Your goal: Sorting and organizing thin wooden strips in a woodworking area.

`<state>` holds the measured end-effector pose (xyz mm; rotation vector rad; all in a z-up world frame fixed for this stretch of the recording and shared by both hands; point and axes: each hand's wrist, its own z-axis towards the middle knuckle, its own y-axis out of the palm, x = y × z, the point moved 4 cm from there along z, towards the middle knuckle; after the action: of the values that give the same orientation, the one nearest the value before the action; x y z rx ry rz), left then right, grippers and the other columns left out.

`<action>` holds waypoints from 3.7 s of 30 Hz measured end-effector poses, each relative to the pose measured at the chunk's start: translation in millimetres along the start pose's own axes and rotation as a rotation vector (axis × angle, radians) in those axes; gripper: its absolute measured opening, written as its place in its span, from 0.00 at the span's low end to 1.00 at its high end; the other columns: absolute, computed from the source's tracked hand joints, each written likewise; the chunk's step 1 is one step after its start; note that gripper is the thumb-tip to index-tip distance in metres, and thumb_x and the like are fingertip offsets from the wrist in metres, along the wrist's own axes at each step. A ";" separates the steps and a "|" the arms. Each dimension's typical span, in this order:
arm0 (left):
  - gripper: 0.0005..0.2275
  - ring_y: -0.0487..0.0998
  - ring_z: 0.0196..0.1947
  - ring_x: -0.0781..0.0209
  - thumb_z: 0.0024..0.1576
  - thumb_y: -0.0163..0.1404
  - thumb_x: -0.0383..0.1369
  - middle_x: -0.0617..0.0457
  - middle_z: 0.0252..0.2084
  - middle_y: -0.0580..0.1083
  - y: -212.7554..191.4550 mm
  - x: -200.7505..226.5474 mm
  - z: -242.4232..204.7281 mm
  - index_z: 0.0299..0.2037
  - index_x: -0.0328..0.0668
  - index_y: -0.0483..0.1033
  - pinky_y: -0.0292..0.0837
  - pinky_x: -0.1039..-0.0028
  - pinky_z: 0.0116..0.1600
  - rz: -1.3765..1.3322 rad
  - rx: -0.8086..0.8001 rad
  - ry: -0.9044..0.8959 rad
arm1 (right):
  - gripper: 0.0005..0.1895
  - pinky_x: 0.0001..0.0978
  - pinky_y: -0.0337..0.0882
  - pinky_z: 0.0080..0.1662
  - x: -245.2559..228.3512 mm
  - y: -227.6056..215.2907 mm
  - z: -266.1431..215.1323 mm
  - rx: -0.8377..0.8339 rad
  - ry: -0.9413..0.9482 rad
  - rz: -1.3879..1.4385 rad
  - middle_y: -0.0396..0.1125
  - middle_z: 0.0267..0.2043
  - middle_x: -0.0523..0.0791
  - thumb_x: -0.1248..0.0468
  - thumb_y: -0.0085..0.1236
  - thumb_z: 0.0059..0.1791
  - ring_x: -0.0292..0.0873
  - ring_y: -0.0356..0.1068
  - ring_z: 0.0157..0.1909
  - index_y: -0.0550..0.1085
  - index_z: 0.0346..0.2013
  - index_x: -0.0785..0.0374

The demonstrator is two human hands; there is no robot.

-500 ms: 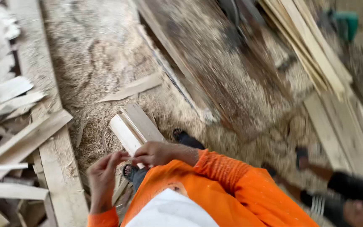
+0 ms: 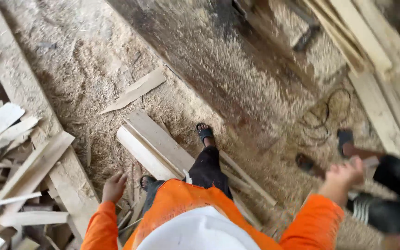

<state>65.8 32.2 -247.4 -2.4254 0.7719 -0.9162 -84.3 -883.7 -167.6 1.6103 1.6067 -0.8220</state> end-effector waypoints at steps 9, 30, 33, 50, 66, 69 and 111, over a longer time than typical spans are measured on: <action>0.22 0.85 0.48 0.52 0.54 0.55 0.53 0.43 0.45 0.83 134.5 63.5 -28.5 0.47 0.44 0.86 0.78 0.65 0.57 0.085 -0.059 -0.145 | 0.14 0.35 0.68 0.33 -27.4 345.9 94.4 -0.711 0.009 -0.252 0.66 0.40 0.43 0.51 0.56 0.52 0.40 0.65 0.32 0.75 0.49 0.51; 0.27 0.83 0.49 0.53 0.56 0.54 0.51 0.43 0.50 0.81 267.6 70.5 -76.4 0.57 0.37 0.78 0.75 0.65 0.55 -0.662 0.360 -0.415 | 0.17 0.32 0.71 0.31 158.0 361.1 -198.3 -1.478 -0.284 -1.655 0.73 0.31 0.50 0.55 0.63 0.53 0.38 0.70 0.29 0.79 0.40 0.69; 0.25 0.82 0.50 0.54 0.56 0.56 0.49 0.43 0.50 0.81 343.0 42.7 -171.4 0.55 0.35 0.79 0.74 0.66 0.56 -0.845 0.475 -0.600 | 0.18 0.26 0.76 0.36 217.8 364.0 -272.0 -1.856 -0.333 -2.024 0.78 0.31 0.48 0.53 0.61 0.53 0.40 0.78 0.30 0.80 0.39 0.69; 0.23 0.81 0.49 0.57 0.58 0.58 0.41 0.44 0.51 0.80 639.9 124.8 -320.2 0.58 0.29 0.75 0.76 0.68 0.56 -1.751 0.895 -1.007 | 0.30 0.49 0.72 0.54 257.6 370.1 -215.2 -2.067 -2.426 -3.043 0.75 0.50 0.52 0.33 0.53 0.52 0.54 0.73 0.52 0.80 0.53 0.52; 0.22 0.84 0.49 0.59 0.59 0.55 0.45 0.46 0.49 0.81 708.1 -23.1 -415.7 0.57 0.35 0.76 0.77 0.69 0.56 -1.521 0.849 -0.803 | 0.24 0.71 0.32 0.70 203.3 249.2 -203.0 -2.198 -2.729 -1.152 0.62 0.74 0.59 0.40 0.61 0.54 0.65 0.38 0.84 0.82 0.51 0.55; 0.30 0.78 0.59 0.51 0.58 0.51 0.54 0.43 0.57 0.78 696.0 -0.7 -466.2 0.63 0.40 0.72 0.68 0.63 0.65 -1.469 0.468 -0.904 | 0.17 0.75 0.27 0.71 220.2 244.6 -200.1 -2.160 -2.471 -1.241 0.65 0.73 0.52 0.46 0.62 0.52 0.60 0.42 0.83 0.82 0.46 0.54; 0.44 0.64 0.65 0.35 0.53 0.62 0.53 0.31 0.69 0.58 1074.9 -80.2 -274.0 0.72 0.36 0.52 0.64 0.49 0.61 -0.921 0.502 -0.958 | 0.12 0.29 0.79 0.37 503.5 -137.0 219.3 -1.984 0.095 -2.451 0.76 0.43 0.46 0.62 0.59 0.51 0.38 0.79 0.40 0.78 0.46 0.64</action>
<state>-546.4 -777.9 -701.2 -2.2728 -0.8561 -0.0553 -198.6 -793.5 -714.5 -2.0398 2.0129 0.3987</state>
